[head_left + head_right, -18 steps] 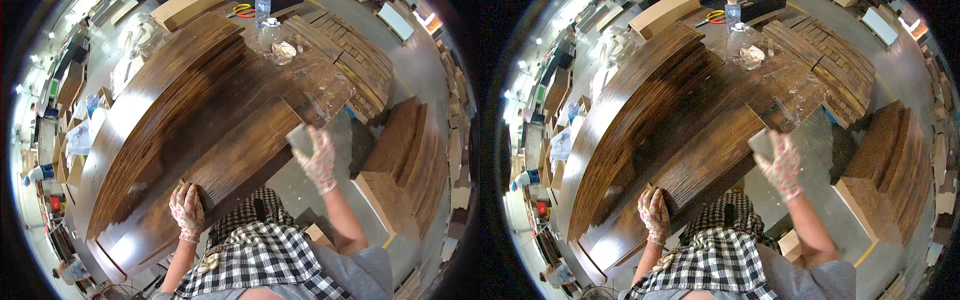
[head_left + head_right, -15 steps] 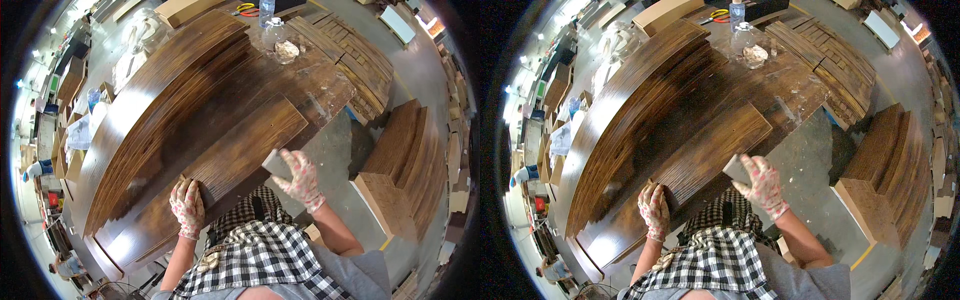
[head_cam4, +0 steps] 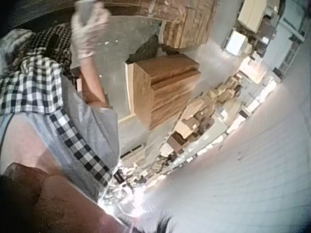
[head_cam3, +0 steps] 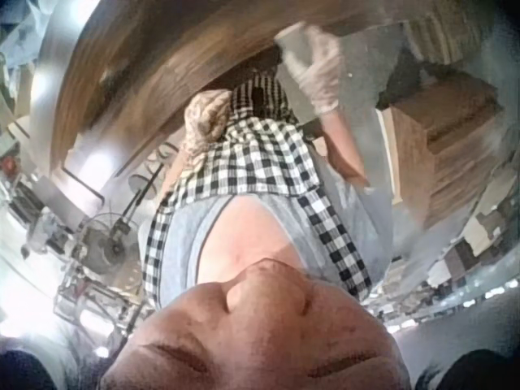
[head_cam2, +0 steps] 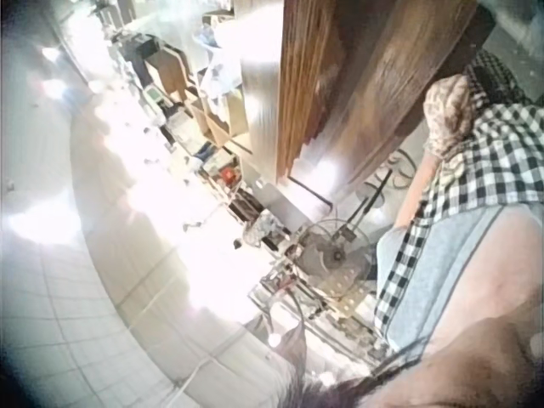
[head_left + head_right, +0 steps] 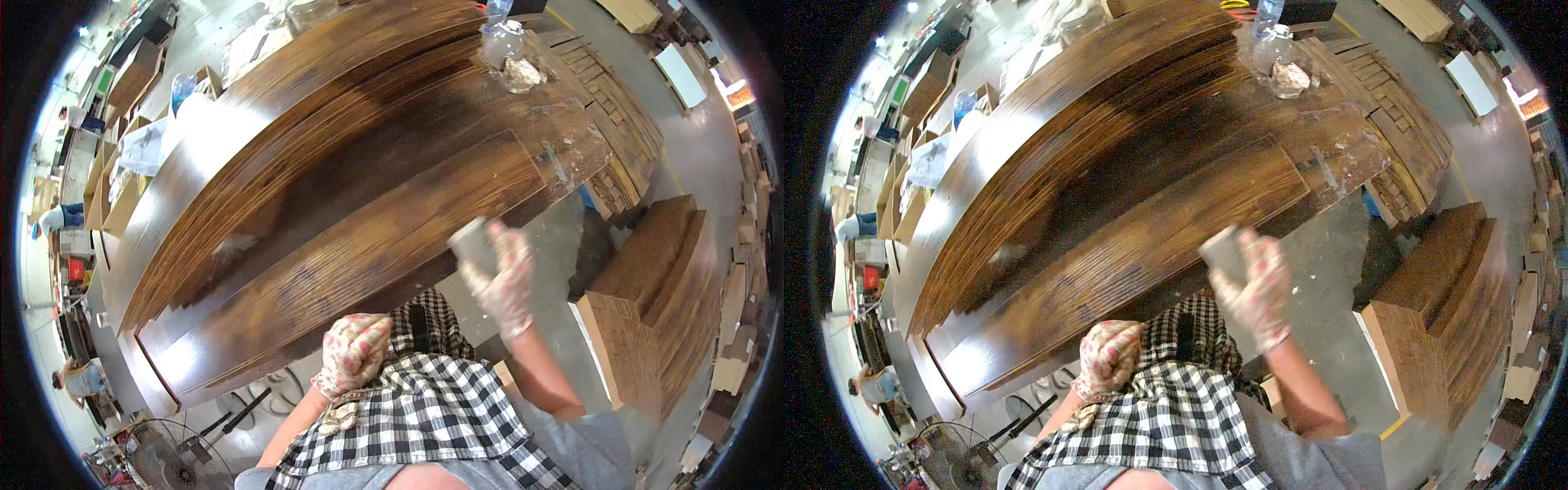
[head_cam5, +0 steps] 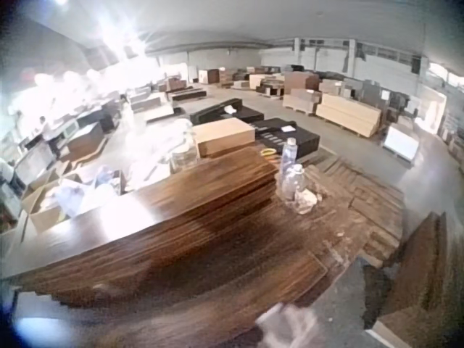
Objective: Sanding the surface of wooden planks using a sanding block.
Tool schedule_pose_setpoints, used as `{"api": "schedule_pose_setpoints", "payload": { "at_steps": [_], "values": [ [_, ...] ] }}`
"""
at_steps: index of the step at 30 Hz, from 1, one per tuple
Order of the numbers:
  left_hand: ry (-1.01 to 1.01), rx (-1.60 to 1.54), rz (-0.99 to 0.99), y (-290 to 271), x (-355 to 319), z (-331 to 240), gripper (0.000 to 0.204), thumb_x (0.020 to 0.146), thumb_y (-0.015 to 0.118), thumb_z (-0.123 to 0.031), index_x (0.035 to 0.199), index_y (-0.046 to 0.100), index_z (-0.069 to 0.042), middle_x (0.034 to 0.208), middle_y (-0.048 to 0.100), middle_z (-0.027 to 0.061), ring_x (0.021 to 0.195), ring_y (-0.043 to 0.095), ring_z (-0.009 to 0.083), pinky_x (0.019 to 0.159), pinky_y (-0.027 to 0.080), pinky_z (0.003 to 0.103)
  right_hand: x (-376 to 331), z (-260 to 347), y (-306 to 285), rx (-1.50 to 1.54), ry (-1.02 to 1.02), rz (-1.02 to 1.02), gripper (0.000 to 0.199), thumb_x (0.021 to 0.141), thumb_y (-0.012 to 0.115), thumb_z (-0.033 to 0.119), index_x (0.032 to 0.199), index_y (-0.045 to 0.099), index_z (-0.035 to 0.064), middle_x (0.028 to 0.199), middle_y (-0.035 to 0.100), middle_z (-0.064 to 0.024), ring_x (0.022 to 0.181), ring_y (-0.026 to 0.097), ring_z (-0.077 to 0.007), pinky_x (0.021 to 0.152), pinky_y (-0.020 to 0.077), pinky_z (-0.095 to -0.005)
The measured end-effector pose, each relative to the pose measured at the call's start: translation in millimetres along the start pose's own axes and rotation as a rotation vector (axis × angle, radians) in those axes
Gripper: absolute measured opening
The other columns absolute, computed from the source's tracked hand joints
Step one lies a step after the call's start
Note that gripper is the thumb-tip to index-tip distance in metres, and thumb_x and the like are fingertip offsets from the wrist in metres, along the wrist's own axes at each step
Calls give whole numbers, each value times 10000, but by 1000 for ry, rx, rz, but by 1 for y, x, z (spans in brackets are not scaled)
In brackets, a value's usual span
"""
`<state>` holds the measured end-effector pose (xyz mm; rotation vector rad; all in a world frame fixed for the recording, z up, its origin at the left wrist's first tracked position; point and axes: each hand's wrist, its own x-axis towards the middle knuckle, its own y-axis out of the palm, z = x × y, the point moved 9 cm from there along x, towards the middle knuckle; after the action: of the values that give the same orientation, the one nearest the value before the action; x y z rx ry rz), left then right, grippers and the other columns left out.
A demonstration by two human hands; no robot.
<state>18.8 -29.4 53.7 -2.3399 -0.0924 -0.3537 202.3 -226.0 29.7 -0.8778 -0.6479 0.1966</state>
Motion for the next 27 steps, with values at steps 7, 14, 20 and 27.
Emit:
{"api": "schedule_pose_setpoints", "payload": {
  "at_steps": [7, 14, 20, 27],
  "values": [
    [-39, -34, 108, -21, -58, 17, 404, 801, 718, -70, 1199, 653, -69, 1159, 678, 121, 1001, 648, 327, 839, 529, 442, -28, 56, 16, -49, 69, 0, 757, 731, 859, 333, 1359, 515, 86, 1160, 540, -202, 1016, 578, -366, 853, 505, -489],
    [-71, -78, 57, -85, -168, 66, 356, 790, 711, -60, 1144, 673, -53, 1108, 696, 135, 941, 664, 341, 805, 546, 435, -64, 151, 45, 82, 110, -14, 667, 756, 821, 314, 1288, 557, 11, 1124, 539, -187, 949, 595, -321, 785, 544, -464],
    [-127, -62, 156, -118, -252, 91, 390, 832, 705, -117, 1218, 665, -77, 1174, 668, 99, 1023, 627, 314, 871, 516, 441, -65, 159, 53, -75, 175, -91, 602, 774, 817, 248, 1256, 571, -15, 1113, 562, -206, 1005, 586, -357, 886, 497, -448],
    [-159, -73, 123, -117, -282, 94, 411, 832, 701, -146, 1234, 660, -76, 1186, 671, 117, 1066, 630, 324, 915, 514, 445, -143, 352, 116, 139, -227, 142, 719, 742, 833, 333, 1309, 534, 7, 1110, 545, -223, 1019, 584, -377, 845, 530, -469]
  ]
}}
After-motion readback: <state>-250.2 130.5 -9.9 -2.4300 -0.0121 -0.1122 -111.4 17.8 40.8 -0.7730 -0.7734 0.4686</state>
